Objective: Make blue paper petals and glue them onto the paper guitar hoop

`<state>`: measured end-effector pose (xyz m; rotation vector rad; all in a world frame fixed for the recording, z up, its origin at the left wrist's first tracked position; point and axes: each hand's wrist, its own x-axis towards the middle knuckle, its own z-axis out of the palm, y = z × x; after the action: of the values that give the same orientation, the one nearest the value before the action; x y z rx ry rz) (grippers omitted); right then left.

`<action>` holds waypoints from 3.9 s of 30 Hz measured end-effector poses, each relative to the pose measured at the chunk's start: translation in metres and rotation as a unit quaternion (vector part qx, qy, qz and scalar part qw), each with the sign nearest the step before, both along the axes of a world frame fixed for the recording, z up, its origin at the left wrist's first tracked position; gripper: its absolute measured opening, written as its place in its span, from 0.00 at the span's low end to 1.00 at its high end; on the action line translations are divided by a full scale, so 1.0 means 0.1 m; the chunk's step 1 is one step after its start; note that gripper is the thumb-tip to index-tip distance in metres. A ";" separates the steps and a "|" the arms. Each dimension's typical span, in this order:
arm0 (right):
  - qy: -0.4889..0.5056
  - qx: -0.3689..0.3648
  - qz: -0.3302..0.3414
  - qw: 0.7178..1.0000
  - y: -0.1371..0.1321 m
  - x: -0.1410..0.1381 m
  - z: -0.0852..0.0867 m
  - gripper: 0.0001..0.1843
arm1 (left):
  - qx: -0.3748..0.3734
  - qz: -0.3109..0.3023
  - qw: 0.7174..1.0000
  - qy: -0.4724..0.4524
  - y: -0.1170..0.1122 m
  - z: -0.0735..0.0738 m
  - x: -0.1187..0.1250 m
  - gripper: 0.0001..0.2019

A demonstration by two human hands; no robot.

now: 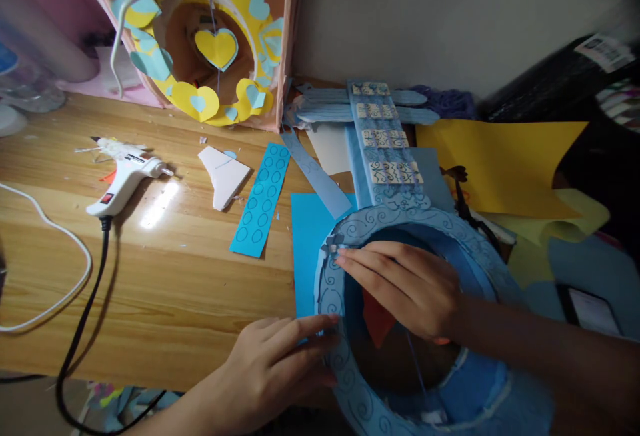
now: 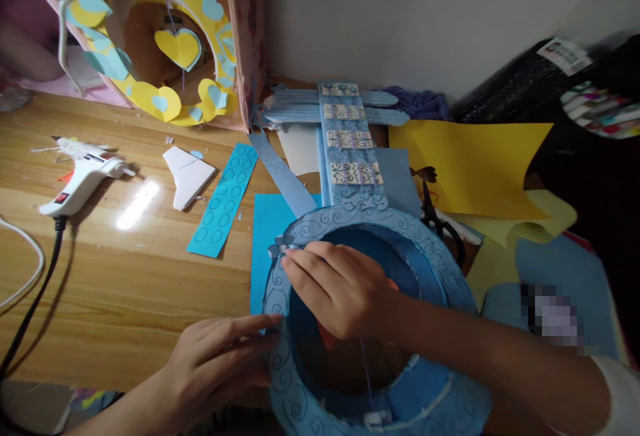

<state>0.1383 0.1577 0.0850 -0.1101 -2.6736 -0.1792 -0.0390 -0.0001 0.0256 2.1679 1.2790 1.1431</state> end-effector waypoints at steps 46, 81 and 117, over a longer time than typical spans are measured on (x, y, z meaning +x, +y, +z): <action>0.023 -0.080 -0.103 0.991 -0.05 -0.14 -0.03 0.04 | -0.002 0.005 1.000 0.011 0.01 -0.01 -0.01 0.12; 0.043 -0.009 -0.082 0.996 -0.04 -0.07 -0.08 0.06 | -0.004 0.004 1.000 0.010 0.01 0.01 0.00 0.12; 0.028 0.007 -0.096 0.995 -0.04 -0.08 -0.12 0.03 | 0.007 0.006 1.000 0.021 0.00 -0.01 -0.01 0.12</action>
<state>0.1304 0.1540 0.0731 -0.3618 -2.6030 -0.2524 -0.0399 -0.0002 0.0248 2.2083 1.3060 1.1214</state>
